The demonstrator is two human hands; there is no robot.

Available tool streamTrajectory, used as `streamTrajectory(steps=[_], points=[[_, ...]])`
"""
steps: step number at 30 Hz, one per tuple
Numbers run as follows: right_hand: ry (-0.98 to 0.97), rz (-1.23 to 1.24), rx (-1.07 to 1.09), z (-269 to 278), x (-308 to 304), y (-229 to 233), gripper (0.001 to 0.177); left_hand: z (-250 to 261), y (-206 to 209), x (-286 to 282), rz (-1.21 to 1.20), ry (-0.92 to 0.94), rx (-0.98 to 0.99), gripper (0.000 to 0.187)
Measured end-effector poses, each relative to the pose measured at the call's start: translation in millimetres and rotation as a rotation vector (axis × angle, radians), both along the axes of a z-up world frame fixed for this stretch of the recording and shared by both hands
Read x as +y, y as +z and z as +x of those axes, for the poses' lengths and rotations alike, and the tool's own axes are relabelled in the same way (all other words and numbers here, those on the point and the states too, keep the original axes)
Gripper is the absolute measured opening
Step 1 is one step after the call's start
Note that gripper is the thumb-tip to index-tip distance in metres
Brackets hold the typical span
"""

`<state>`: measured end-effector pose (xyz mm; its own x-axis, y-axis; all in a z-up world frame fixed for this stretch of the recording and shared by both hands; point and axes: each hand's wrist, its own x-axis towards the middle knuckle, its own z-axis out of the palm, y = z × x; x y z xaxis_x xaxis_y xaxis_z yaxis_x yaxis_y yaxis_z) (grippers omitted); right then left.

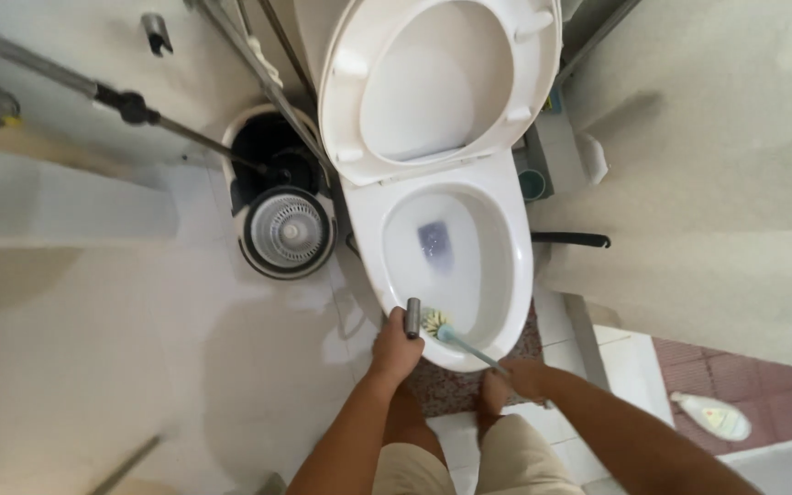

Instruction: Cleaning a toilet bowl using detergent, a brush, and a water sprayer.

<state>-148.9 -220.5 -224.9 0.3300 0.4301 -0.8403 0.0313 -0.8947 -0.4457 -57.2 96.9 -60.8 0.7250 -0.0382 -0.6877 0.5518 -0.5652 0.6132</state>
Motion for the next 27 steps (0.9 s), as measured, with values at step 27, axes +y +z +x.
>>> streamTrajectory(steps=[27], points=[[0.142,-0.362,-0.184,77,-20,8,0.050,-106,11,-52,-0.035,-0.043,-0.009,0.034]])
